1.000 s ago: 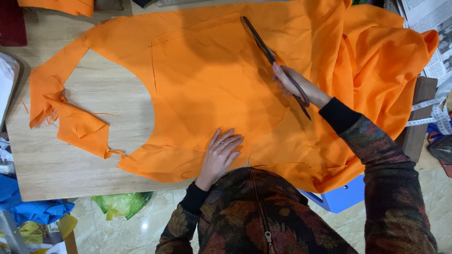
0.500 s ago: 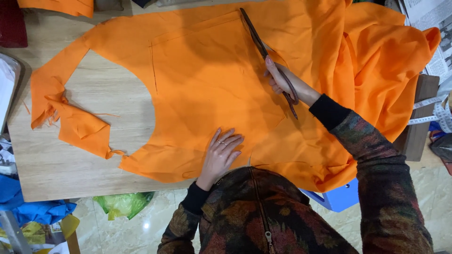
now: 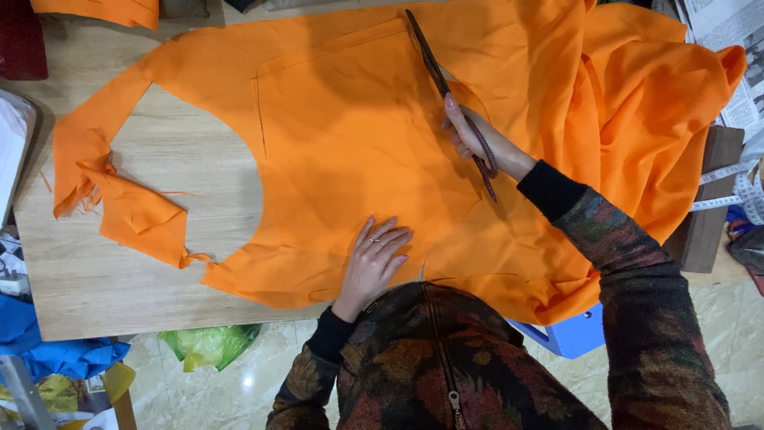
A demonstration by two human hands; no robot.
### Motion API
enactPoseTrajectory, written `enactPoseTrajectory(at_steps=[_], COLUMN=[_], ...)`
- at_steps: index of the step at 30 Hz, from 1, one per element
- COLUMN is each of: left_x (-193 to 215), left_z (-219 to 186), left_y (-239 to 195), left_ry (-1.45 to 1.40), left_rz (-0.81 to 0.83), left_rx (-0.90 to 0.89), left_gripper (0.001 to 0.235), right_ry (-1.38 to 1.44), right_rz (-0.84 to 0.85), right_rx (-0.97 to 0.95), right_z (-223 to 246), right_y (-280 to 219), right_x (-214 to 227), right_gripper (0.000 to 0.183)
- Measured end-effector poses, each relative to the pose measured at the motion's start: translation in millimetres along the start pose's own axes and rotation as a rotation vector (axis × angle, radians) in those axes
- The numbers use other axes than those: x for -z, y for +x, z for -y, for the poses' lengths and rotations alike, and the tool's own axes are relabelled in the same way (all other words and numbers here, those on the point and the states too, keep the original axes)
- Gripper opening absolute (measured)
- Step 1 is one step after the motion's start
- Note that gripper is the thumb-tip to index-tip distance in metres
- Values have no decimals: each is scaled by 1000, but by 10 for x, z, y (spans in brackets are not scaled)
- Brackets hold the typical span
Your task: Smoothing and cutting orange fabric along a marked pattern using tailor scissors.
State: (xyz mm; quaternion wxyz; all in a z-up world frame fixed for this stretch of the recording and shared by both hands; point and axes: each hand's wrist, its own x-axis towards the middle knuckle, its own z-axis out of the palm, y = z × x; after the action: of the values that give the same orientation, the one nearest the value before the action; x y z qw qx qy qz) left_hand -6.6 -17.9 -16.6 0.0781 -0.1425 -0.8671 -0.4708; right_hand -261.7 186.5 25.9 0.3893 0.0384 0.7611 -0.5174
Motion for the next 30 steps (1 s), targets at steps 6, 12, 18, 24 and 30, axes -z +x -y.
enactPoseTrajectory(at_steps=[6, 12, 18, 24, 30], left_x=[-28, 1, -8, -12, -1], left_z=[12, -20, 3, 25, 29], left_y=[-12, 10, -9, -24, -19], left_ry=[3, -1, 18, 9, -3], left_rz=[-12, -18, 1, 11, 20], left_rx=[-4, -1, -3, 2, -1], left_gripper=[42, 41, 40, 41, 41], right_ry=[-53, -51, -25, -27, 24], right_rz=[-32, -25, -30, -25, -26], right_rx=[27, 32, 23, 32, 27], right_z=[-30, 20, 79, 64, 186], right_y=[4, -23, -28, 77, 14], right_x=[-13, -35, -75, -84, -142], right_gripper=[77, 79, 83, 83, 80])
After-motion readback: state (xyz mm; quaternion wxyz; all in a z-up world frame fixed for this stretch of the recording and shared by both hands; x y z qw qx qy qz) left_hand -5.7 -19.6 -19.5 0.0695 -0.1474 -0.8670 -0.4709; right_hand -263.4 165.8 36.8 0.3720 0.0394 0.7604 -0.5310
